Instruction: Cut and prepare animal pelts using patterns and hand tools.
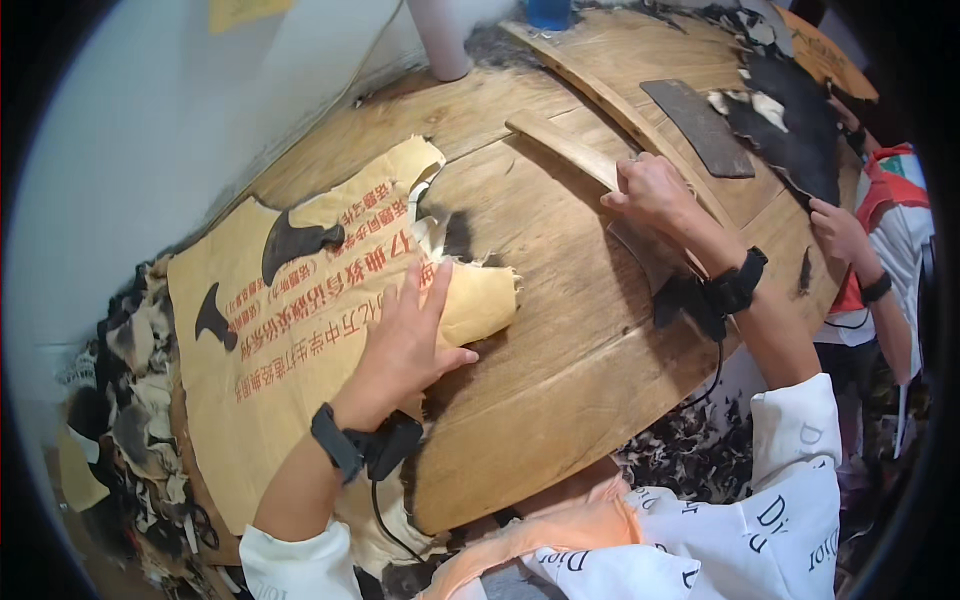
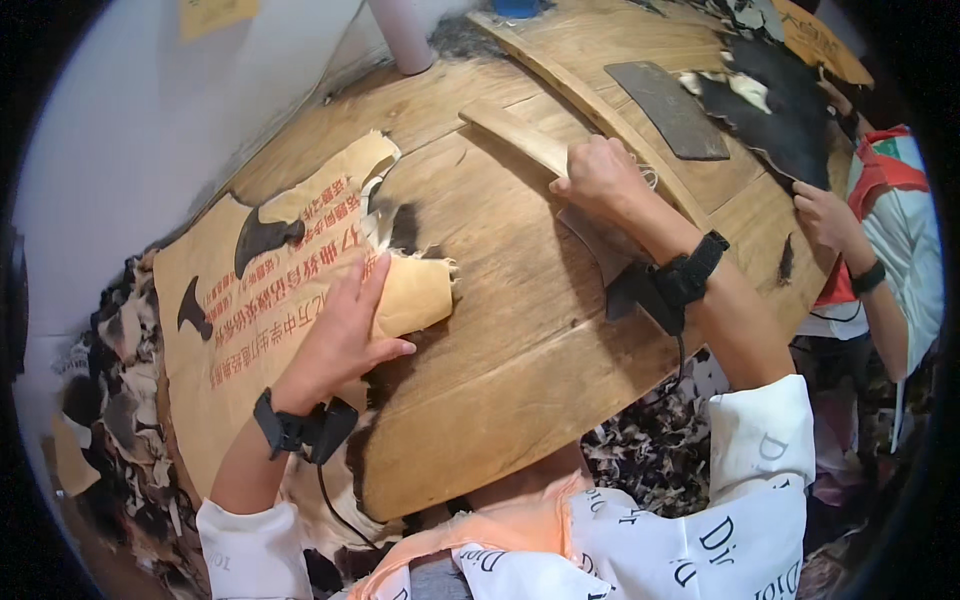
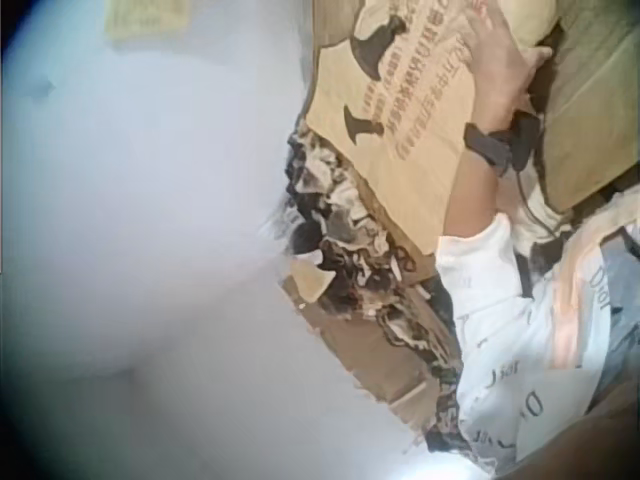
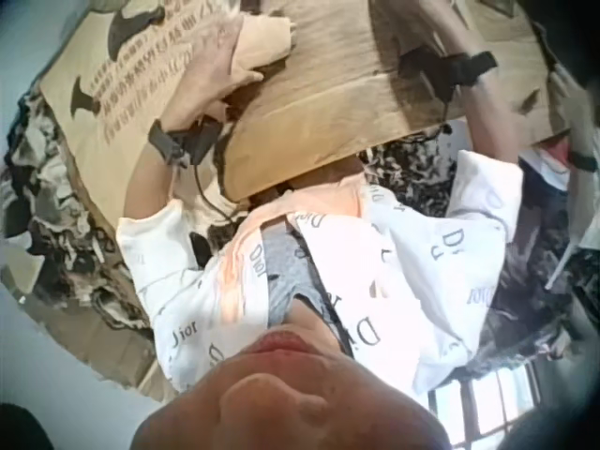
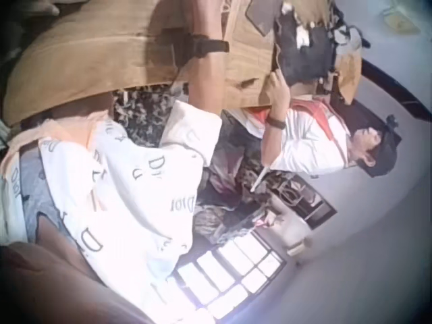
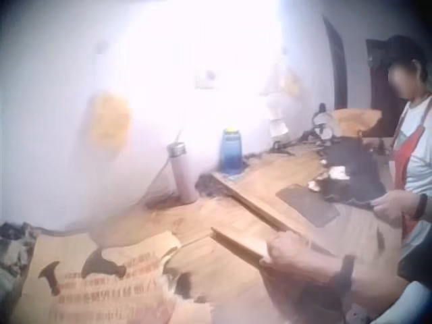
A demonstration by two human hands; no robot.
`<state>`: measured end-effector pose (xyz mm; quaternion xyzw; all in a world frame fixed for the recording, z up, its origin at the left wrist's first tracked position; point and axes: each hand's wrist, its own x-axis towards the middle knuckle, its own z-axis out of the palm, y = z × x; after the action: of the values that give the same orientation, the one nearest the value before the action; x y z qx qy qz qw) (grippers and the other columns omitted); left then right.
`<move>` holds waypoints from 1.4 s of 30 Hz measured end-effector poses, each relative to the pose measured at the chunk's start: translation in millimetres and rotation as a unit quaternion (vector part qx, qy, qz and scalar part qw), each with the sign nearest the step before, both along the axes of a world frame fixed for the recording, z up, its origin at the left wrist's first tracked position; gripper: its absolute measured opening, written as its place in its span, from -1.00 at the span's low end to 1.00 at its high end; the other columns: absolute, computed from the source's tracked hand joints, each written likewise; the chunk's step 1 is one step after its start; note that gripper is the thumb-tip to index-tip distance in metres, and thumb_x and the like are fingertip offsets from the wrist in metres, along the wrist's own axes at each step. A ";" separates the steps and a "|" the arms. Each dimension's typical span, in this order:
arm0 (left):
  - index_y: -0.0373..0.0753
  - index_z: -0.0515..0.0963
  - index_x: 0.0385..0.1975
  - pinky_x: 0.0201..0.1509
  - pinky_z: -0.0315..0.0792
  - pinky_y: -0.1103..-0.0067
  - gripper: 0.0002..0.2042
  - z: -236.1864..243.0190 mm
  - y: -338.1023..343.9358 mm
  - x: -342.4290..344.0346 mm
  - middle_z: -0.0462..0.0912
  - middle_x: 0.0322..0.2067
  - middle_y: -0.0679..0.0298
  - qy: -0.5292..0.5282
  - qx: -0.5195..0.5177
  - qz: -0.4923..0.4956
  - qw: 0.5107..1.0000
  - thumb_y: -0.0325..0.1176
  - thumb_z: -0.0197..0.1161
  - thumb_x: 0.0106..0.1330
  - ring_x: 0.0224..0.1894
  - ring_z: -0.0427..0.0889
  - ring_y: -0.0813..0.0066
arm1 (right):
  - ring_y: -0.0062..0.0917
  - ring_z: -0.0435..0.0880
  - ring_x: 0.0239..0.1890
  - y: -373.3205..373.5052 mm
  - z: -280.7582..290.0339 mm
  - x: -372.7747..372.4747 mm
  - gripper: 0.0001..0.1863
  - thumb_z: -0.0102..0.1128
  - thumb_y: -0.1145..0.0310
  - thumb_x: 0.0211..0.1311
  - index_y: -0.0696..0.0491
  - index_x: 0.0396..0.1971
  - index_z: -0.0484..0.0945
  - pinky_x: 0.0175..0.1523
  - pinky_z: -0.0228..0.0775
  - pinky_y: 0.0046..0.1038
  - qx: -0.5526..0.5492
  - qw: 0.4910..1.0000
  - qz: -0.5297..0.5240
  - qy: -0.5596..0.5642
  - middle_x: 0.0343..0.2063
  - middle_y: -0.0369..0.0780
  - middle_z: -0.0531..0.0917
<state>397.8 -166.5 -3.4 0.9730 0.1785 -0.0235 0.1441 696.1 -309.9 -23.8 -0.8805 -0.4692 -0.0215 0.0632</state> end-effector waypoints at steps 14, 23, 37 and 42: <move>-0.38 0.37 -0.07 0.05 0.28 0.55 -0.67 -4.4 44.4 -43.7 0.50 -0.12 0.21 -0.206 -0.579 0.312 0.724 -0.30 0.00 0.26 -0.07 0.46 0.50 | -0.23 0.45 -0.11 44.1 -4.0 4.5 -0.62 0.23 0.19 -0.02 0.18 -0.29 0.51 -0.10 0.37 -0.29 -0.012 0.998 -0.003 -0.066 -0.25 -0.04 0.50; -0.34 0.25 0.06 0.24 0.12 0.42 -0.58 -1.9 42.0 -49.6 0.37 0.06 0.15 -0.439 -0.704 0.336 0.446 -0.19 -0.16 0.31 0.12 0.32 0.26 | -0.39 0.53 -0.46 125.5 -18.8 -88.4 -0.93 0.19 0.44 -0.07 0.08 -0.52 0.54 -0.35 0.36 -0.40 0.206 0.926 0.171 0.265 -0.53 -0.21 0.54; -0.32 0.25 0.06 0.24 0.12 0.40 -0.60 -6.9 46.4 -54.2 0.36 0.06 0.17 -0.441 -0.714 0.328 0.435 -0.23 -0.13 0.31 0.11 0.32 0.27 | -0.33 0.40 -0.32 141.5 -56.2 -91.0 -0.86 0.21 0.42 -0.14 0.10 -0.54 0.46 -0.20 0.28 -0.40 0.204 0.921 0.289 0.164 -0.48 -0.20 0.46; -0.33 0.25 0.06 0.23 0.13 0.41 -0.61 -12.9 37.7 -46.6 0.39 0.03 0.19 -0.390 -0.701 0.302 0.515 -0.23 -0.12 0.31 0.10 0.33 0.29 | -0.29 0.41 -0.37 142.2 -61.7 -92.2 -0.87 0.14 0.48 -0.09 0.09 -0.51 0.38 -0.24 0.25 -0.37 0.256 0.909 0.291 0.154 -0.50 -0.17 0.46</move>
<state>351.2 -128.9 -16.3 0.3554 0.3134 0.2863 0.8327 604.0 -167.7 -85.5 -0.6513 -0.6673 0.0144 0.3610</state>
